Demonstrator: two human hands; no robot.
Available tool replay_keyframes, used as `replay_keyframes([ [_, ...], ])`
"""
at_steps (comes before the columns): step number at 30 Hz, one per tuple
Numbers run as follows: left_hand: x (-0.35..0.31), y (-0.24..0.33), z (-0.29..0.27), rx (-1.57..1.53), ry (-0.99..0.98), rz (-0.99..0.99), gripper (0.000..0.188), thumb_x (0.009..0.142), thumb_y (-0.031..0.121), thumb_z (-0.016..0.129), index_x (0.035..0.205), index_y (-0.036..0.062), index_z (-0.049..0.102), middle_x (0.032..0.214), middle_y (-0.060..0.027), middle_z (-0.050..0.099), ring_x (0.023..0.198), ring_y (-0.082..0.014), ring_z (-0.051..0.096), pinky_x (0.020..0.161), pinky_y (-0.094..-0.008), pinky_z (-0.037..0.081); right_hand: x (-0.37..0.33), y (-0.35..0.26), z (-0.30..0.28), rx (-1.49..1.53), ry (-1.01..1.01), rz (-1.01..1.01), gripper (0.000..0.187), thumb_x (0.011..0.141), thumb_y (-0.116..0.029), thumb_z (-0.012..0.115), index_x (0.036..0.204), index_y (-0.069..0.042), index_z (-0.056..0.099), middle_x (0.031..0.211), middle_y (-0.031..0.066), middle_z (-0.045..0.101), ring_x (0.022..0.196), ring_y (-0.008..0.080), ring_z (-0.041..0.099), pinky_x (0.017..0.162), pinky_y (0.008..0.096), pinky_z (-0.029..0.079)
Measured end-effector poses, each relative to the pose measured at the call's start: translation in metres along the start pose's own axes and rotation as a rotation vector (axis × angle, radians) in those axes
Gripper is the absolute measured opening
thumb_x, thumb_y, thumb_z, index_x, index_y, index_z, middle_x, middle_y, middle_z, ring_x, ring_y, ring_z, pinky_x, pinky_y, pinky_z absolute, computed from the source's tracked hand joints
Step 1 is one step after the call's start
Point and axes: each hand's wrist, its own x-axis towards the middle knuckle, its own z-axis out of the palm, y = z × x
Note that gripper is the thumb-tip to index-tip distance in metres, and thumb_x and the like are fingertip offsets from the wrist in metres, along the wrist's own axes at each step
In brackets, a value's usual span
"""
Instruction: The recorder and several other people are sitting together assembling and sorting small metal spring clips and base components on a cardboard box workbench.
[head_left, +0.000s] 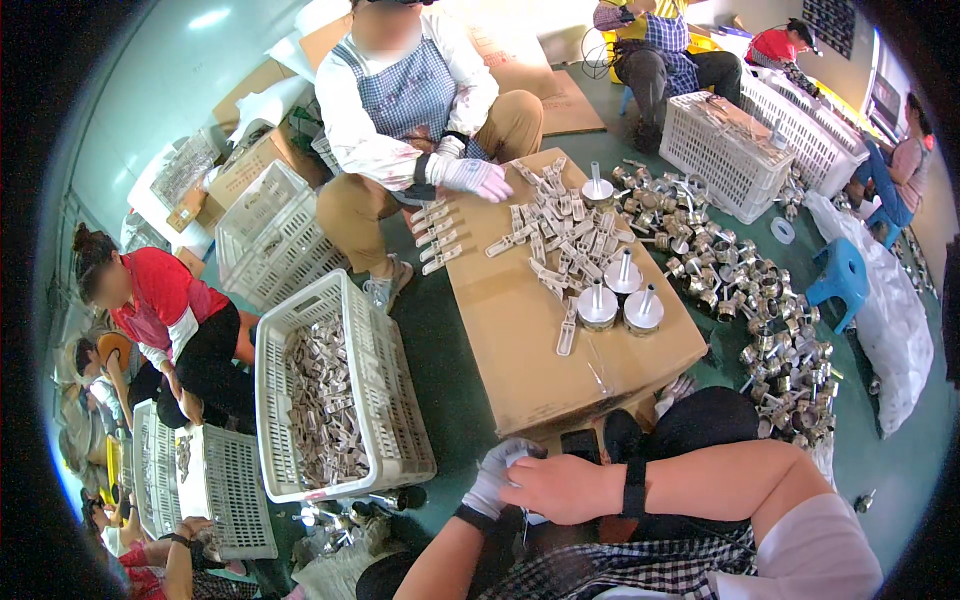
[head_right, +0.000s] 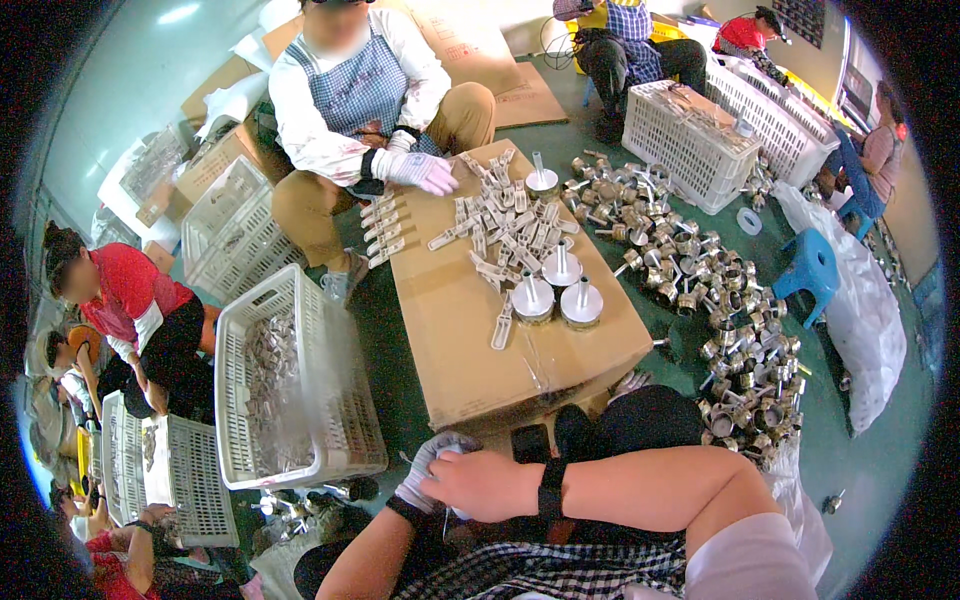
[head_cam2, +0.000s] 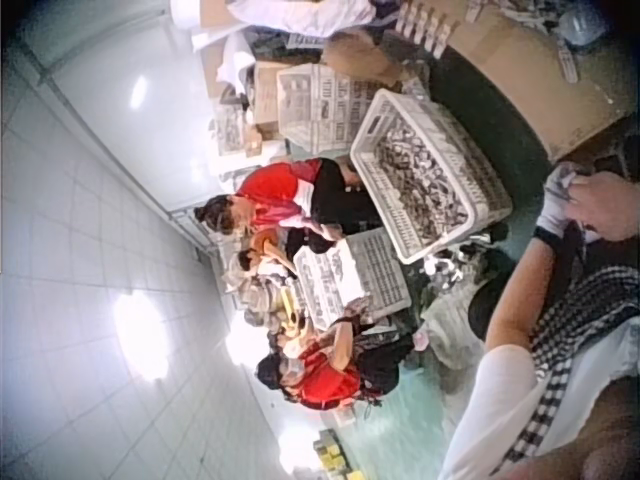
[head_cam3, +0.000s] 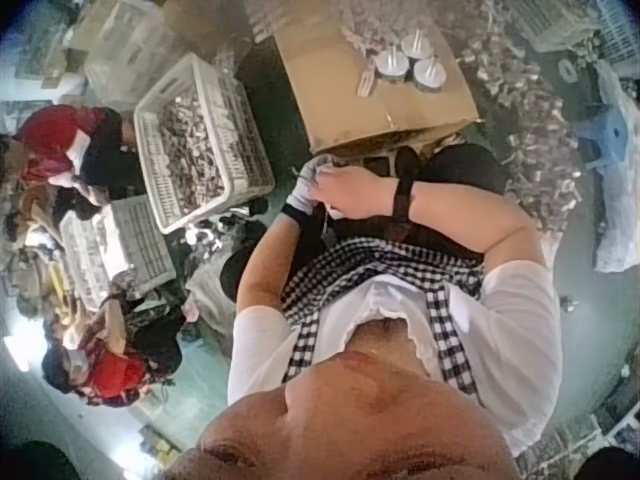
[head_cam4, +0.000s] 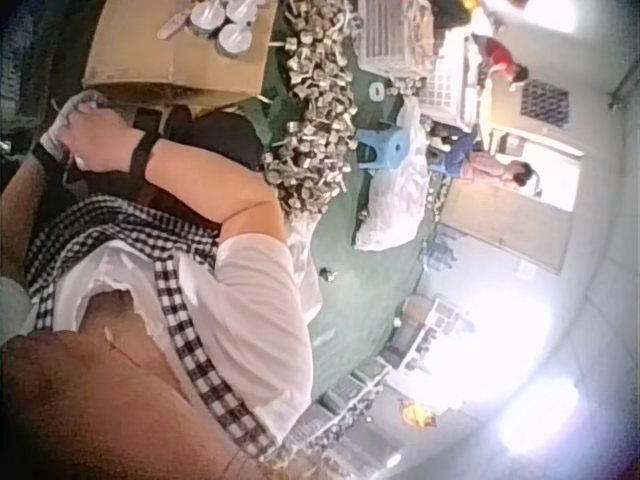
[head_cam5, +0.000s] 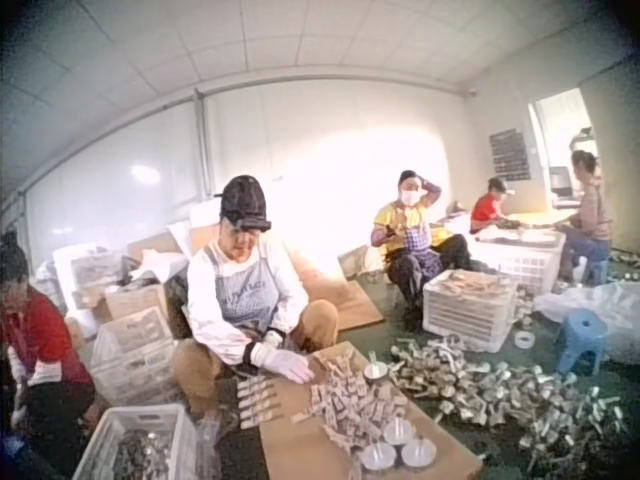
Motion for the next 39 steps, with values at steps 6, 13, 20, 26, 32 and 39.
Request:
replay_keyframes([
  [6, 0.002, -0.002, -0.004, -0.126, -0.017, -0.073, 0.023, 0.09, 0.019, 0.043, 0.095, 0.004, 0.059, 0.087, -0.0146, 0.064, 0.085, -0.028, 0.061, 0.078, -0.0405, 0.048, 0.0, 0.002, 0.002, -0.032, -0.04, 0.008, 0.025, 0.075, -0.01, 0.054, 0.098, -0.004, 0.048, 0.09, 0.0131, 0.05, 0.087, 0.0293, 0.052, 0.063, 0.0361, 0.05],
  [13, 0.012, -0.011, -0.02, -0.067, -0.065, -0.058, 0.024, 0.09, 0.02, 0.043, 0.098, 0.0038, 0.058, 0.092, -0.0163, 0.063, 0.087, -0.0303, 0.06, 0.08, -0.0424, 0.049, -0.001, 0.0, 0.003, -0.022, -0.012, -0.006, 0.021, 0.078, -0.01, 0.052, 0.097, -0.004, 0.048, 0.087, 0.0136, 0.05, 0.087, 0.0297, 0.053, 0.062, 0.0367, 0.05],
  [20, 0.01, -0.01, -0.008, -0.038, -0.012, -0.047, 0.023, 0.088, 0.019, 0.044, 0.096, 0.002, 0.059, 0.091, -0.0169, 0.063, 0.087, -0.0304, 0.06, 0.081, -0.043, 0.048, -0.002, 0.004, 0.003, -0.007, -0.017, 0.006, 0.019, 0.079, -0.012, 0.052, 0.095, -0.005, 0.048, 0.088, 0.0139, 0.05, 0.087, 0.0298, 0.053, 0.061, 0.0369, 0.05],
  [26, 0.023, -0.012, -0.025, -0.154, -0.16, -0.129, 0.024, 0.088, 0.015, 0.044, 0.099, 0.0, 0.058, 0.093, -0.0172, 0.063, 0.087, -0.0297, 0.06, 0.082, -0.0413, 0.049, 0.0, 0.002, 0.003, -0.005, 0.012, -0.016, 0.021, 0.076, -0.012, 0.054, 0.094, -0.004, 0.047, 0.088, 0.0138, 0.049, 0.087, 0.0296, 0.053, 0.061, 0.0367, 0.051],
  [32, 0.021, -0.01, -0.022, -0.151, -0.155, -0.131, 0.022, 0.088, 0.011, 0.042, 0.1, -0.0003, 0.057, 0.092, -0.0166, 0.063, 0.086, -0.0285, 0.061, 0.08, -0.0401, 0.05, -0.001, 0.003, 0.003, -0.011, -0.007, -0.002, 0.021, 0.076, -0.011, 0.054, 0.094, -0.004, 0.047, 0.088, 0.014, 0.05, 0.088, 0.0296, 0.053, 0.062, 0.0365, 0.051],
  [39, 0.018, -0.009, -0.019, -0.03, -0.133, -0.056, 0.021, 0.088, 0.011, 0.042, 0.099, 0.0002, 0.057, 0.091, -0.0157, 0.063, 0.084, -0.0274, 0.061, 0.078, -0.0394, 0.051, 0.0, 0.002, 0.001, -0.004, -0.024, 0.003, 0.019, 0.077, -0.011, 0.054, 0.094, -0.004, 0.048, 0.09, 0.0138, 0.051, 0.089, 0.0295, 0.053, 0.063, 0.0368, 0.051],
])
